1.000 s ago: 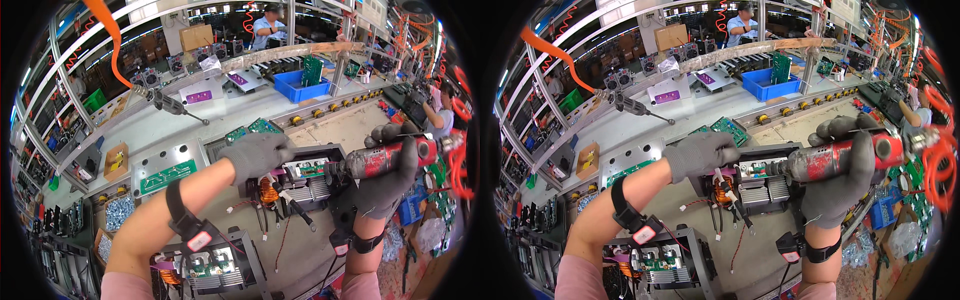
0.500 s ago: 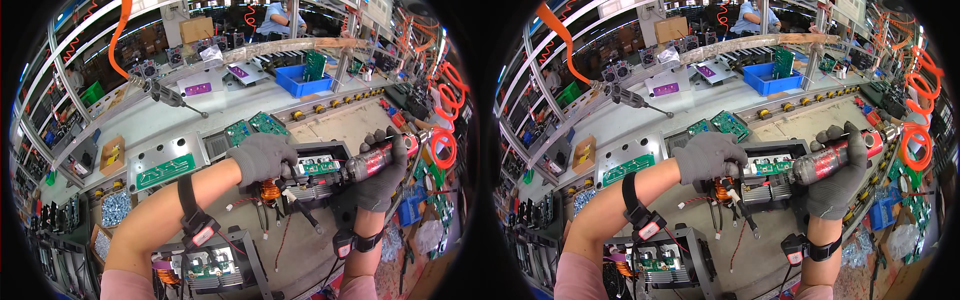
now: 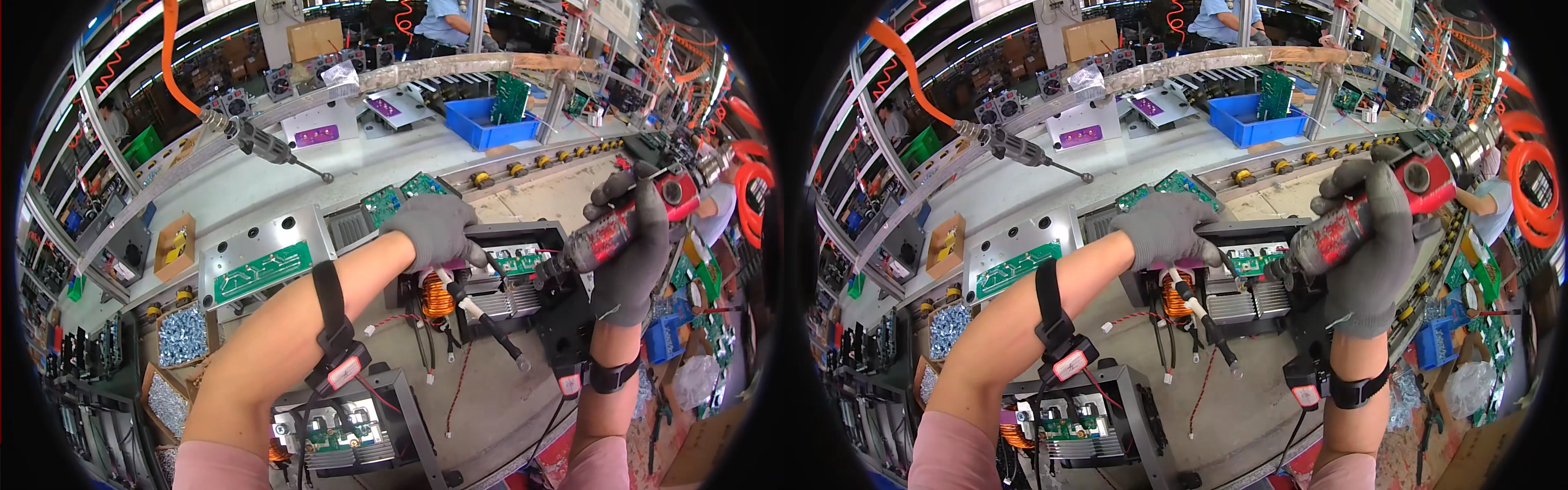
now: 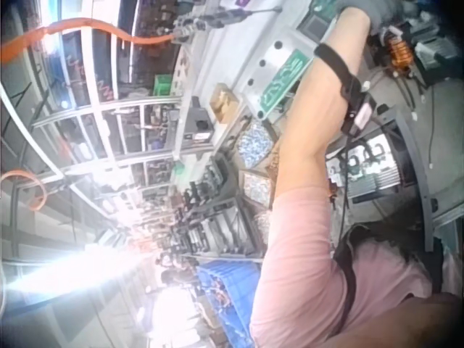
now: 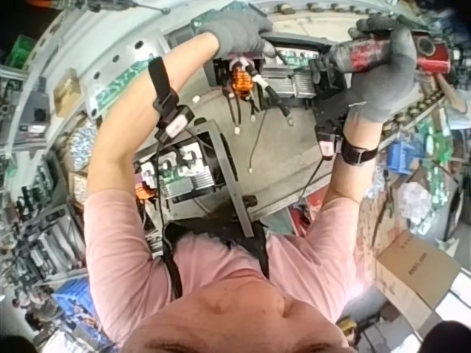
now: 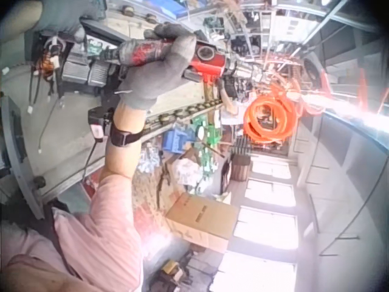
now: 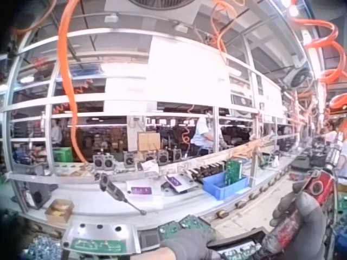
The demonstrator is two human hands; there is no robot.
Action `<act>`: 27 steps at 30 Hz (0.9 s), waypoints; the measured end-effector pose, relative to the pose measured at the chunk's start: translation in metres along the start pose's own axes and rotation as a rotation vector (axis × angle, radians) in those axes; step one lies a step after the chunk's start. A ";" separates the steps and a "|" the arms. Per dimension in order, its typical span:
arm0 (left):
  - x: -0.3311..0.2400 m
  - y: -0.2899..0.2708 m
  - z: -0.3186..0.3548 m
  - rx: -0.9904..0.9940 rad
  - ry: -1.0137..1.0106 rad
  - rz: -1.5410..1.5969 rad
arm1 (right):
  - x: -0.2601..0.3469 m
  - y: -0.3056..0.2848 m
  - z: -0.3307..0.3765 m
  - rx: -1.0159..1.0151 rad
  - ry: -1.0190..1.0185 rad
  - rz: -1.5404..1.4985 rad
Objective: Assembling internal components and circuit boards into metal housings using a pneumatic screwdriver.
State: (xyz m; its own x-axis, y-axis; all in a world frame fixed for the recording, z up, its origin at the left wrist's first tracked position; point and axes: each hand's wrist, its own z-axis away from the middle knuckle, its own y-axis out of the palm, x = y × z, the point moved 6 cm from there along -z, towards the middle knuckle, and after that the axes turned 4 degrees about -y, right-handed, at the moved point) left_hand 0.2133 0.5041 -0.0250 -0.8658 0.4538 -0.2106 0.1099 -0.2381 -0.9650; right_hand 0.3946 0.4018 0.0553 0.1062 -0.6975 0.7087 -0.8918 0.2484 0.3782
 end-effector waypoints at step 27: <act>0.004 0.014 -0.017 -0.154 -0.229 0.050 | -0.026 0.031 -0.013 0.148 -0.145 0.136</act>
State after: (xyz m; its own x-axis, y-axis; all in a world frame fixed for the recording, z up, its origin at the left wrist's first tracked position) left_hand 0.2198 0.5168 -0.0415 -0.9434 0.2346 -0.2344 0.2127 -0.1141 -0.9704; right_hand 0.3698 0.4364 0.0561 -0.0739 -0.7561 0.6503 -0.9494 0.2530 0.1862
